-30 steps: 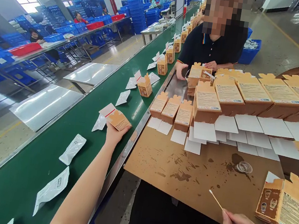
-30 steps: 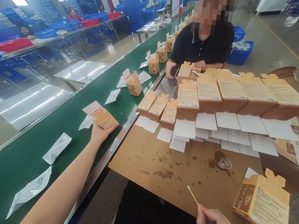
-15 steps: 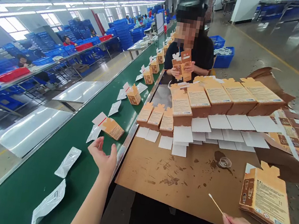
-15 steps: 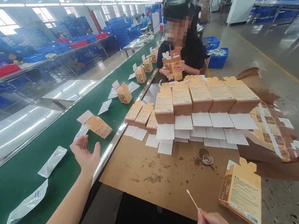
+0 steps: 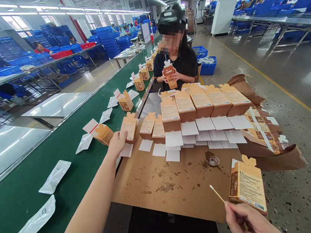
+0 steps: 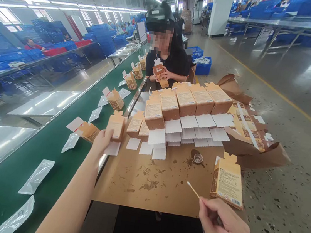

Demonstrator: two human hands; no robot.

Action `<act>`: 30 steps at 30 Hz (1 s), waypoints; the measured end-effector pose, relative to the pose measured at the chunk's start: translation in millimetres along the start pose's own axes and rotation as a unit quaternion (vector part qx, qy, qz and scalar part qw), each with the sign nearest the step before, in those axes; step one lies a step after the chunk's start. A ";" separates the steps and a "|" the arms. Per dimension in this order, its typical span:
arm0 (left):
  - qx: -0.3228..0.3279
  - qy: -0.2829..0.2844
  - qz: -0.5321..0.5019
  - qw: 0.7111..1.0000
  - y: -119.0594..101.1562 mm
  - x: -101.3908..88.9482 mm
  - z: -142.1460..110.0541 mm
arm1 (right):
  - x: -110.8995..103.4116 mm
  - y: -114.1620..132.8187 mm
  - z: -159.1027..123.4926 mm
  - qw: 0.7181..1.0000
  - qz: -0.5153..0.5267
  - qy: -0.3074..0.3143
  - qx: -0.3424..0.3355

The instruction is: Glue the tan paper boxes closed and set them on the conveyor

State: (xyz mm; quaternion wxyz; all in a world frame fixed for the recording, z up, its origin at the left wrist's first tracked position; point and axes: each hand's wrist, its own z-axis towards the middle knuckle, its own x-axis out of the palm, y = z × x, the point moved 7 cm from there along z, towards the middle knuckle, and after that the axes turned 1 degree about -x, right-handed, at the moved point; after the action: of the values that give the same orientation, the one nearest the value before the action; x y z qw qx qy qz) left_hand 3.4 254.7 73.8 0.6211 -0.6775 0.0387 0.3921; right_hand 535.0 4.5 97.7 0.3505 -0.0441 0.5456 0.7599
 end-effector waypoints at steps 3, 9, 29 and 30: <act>-0.045 -0.026 -0.070 0.996 29.1 -46.7 -54.7 | -1.7 -0.6 37.1 0.995 -0.074 0.036 -0.064; -0.120 0.069 -0.284 0.949 62.5 -38.4 -156.5 | 42.7 -19.1 107.9 0.941 -0.238 0.239 -0.007; -0.134 0.159 -0.320 0.924 44.4 51.3 -186.5 | 58.3 -1.7 70.9 0.969 -0.149 0.193 -0.043; -0.132 0.160 -0.319 0.925 42.5 51.6 -187.2 | 68.7 9.2 52.5 0.978 -0.091 0.178 -0.068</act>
State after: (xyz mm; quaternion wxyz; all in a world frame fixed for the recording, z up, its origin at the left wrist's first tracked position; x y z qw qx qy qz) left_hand 106.5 104.3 -5.4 0.6039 -0.7835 -0.1329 0.0614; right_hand 494.6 81.4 95.1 0.3114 -0.2515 0.5399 0.7405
